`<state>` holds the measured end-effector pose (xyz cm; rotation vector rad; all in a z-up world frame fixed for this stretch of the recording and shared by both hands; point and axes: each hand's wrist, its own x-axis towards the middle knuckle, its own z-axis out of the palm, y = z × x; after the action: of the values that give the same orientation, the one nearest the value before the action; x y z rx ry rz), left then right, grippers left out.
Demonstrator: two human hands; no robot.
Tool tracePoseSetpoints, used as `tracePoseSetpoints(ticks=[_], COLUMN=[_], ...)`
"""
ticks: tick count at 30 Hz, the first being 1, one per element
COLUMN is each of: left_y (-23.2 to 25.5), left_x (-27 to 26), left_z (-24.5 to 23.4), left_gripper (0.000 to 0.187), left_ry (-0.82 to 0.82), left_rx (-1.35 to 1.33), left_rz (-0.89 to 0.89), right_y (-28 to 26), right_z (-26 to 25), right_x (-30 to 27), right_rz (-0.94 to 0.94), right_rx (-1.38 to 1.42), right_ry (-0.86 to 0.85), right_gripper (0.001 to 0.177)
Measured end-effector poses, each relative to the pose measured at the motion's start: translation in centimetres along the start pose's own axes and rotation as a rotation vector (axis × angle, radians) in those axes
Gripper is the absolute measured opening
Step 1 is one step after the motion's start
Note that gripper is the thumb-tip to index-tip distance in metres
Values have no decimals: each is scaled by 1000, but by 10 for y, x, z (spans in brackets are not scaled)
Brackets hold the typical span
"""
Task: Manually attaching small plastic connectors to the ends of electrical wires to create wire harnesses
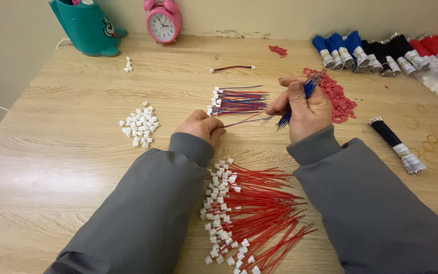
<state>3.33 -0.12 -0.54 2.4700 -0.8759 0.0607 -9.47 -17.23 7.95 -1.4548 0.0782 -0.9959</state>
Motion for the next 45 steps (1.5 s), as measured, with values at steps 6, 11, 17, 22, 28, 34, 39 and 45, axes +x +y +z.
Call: tracePoseSetpoints(ticks=[6,11,17,22,28,34,39,45], left_y=[31,12,-12,5,0,16,17,17], left_x=[-23,-15,8,-11,-14,-25,-26,-22], left_z=[-3,-12,16,4,-1,-13,-14,-18], left_gripper=[13,14,22,39,31,13,18,18], left_ry=[-34,-53,-23,12,-333,-336,-374,-339], left_rx=[213,214,332,-18,34,-28,-109,-358], left_rz=[194,168,297,223,298,369,260,45], right_y=[-12,-23,-6,6,34,16,9,75], right_z=[22,4,5,12,8,12,6,-4], right_x=[-24,-1,-3,-16,-32,-30,-22,8], right_rz=[31,-64,-56,-11,47,74,214,161], right_rx=[-163,-184,29,20,-69,-13,-724,-860], right_ry=[-173,-80,-16,-101,-287,-251,-661,-669], right_gripper=[24,30,33,28,23,22,23,22])
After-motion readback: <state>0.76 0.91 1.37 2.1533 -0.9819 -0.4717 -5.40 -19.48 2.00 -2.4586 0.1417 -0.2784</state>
